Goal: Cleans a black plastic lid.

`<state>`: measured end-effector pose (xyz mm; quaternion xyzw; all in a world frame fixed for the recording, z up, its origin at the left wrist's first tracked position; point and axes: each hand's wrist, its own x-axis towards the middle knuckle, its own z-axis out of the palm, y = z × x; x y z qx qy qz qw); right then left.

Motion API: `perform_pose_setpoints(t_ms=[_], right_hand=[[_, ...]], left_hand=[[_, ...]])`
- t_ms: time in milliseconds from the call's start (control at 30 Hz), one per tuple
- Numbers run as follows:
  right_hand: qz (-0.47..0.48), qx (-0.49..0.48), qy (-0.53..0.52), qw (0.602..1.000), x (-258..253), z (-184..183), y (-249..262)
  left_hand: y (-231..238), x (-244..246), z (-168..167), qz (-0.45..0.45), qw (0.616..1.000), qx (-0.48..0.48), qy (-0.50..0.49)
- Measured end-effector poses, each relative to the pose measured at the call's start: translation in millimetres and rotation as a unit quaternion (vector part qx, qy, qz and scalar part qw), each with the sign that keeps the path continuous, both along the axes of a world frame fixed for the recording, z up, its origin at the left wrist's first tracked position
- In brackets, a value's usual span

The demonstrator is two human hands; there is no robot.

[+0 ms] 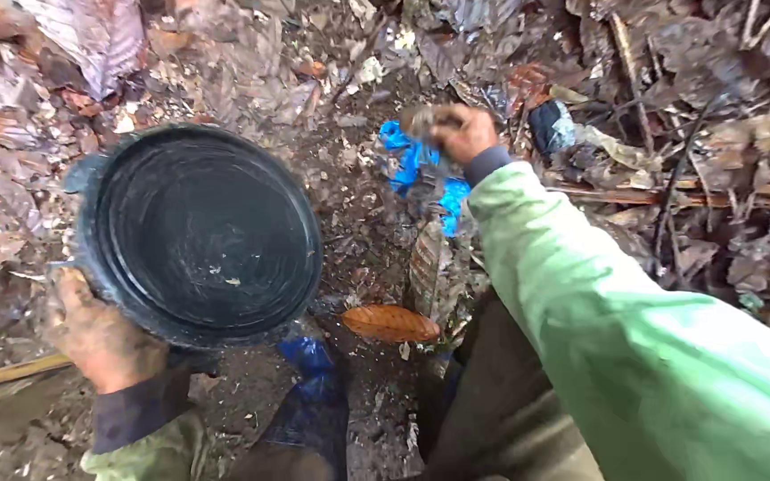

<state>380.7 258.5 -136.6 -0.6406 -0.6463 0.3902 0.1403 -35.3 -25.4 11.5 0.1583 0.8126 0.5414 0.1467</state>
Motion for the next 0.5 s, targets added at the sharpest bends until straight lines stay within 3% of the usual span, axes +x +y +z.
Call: perform_pose_setpoints(t_ms=[67,133,267,333,400,500], right_hand=[[-0.09,0.011,0.022,0.996,17,9,6],[-0.133,-0.043,-0.078,0.987,22,9,-11],[-0.071,-0.224,-0.256,0.938,5,-12,-95],[-0.061,-0.28,-0.296,0.911,-2,-30,-136],[-0.05,-0.314,-0.321,0.892,-3,-46,-158],[-0.006,-0.295,-0.325,0.899,-15,-25,-153]], left_hand=[[1,-3,-2,-0.012,1.0,0.007,-0.009],[3,-4,-3,-0.005,1.0,0.005,-0.01],[3,-10,-6,-0.022,1.0,-0.007,-0.018],[2,-12,-9,-0.031,0.999,-0.004,-0.023],[4,-11,-9,-0.03,0.999,0.01,-0.018],[-1,-3,-4,-0.058,0.998,0.017,-0.009]])
